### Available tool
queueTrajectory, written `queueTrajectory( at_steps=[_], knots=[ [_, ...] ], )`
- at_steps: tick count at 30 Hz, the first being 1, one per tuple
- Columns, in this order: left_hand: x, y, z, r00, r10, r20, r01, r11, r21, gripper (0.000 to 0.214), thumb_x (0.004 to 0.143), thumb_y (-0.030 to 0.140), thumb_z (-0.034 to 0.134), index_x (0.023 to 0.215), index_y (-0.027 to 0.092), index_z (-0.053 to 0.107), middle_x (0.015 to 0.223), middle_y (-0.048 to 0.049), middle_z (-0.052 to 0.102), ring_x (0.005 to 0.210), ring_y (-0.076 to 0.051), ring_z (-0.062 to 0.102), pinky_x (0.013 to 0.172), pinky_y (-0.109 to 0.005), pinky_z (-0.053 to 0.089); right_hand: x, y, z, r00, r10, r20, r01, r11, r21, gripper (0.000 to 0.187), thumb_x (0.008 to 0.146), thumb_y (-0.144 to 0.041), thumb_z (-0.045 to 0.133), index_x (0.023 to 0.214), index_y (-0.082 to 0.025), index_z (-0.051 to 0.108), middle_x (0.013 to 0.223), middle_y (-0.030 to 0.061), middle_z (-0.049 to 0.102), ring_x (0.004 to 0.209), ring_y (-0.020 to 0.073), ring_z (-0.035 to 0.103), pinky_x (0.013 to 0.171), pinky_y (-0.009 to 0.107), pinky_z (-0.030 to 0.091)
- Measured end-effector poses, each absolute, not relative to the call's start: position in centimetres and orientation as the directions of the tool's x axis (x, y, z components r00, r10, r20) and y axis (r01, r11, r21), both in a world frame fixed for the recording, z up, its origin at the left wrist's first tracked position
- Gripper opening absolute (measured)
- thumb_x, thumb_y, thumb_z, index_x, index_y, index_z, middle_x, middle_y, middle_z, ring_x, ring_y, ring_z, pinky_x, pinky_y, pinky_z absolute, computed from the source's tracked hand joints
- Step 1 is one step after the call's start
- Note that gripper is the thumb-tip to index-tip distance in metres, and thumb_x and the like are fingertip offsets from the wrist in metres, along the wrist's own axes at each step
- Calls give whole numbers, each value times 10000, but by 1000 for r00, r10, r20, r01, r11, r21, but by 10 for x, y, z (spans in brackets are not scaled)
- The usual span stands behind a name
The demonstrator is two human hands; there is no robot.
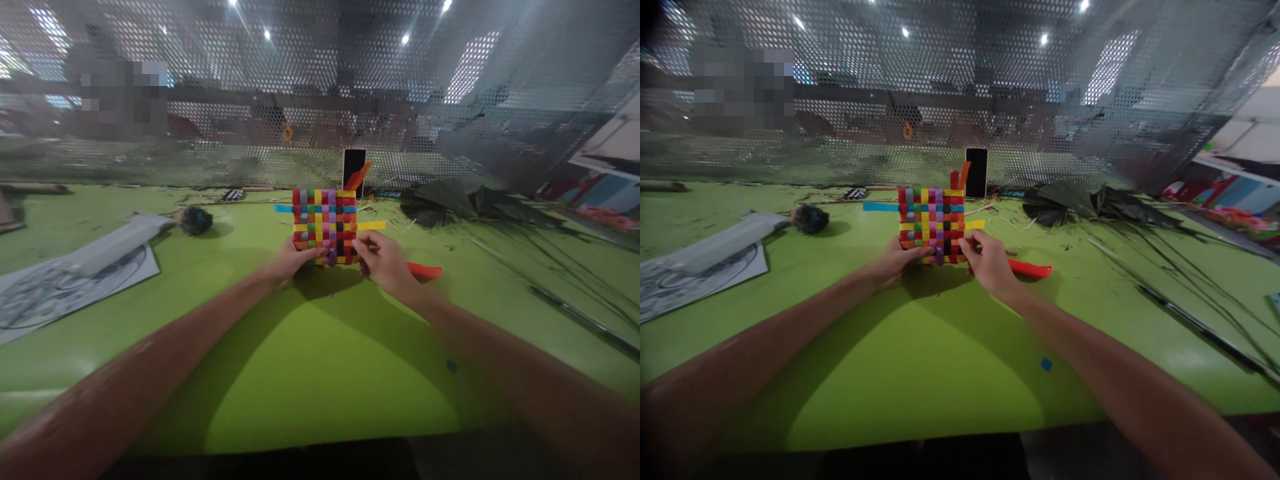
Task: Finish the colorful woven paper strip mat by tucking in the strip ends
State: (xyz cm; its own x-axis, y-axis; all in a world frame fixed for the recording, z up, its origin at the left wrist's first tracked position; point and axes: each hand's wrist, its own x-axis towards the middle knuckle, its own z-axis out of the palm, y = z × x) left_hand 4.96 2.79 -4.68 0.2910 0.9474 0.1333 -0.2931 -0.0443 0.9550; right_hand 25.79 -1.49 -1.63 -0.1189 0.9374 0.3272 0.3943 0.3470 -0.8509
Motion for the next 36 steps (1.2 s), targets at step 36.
queueTrajectory(
  at_steps=[36],
  knots=[
    [49, 29, -45, 340, 933, 115, -276, -18, 961, 465, 600, 255, 899, 1018, 151, 724, 1076, -116, 759, 1005, -258, 707, 1001, -468, 508, 257, -13, -11, -100, 967, 234, 368, 255, -894, 254, 876, -446, 588, 789, -208, 569, 595, -32, 512, 447, 114, 534, 434, 245, 441]
  ],
)
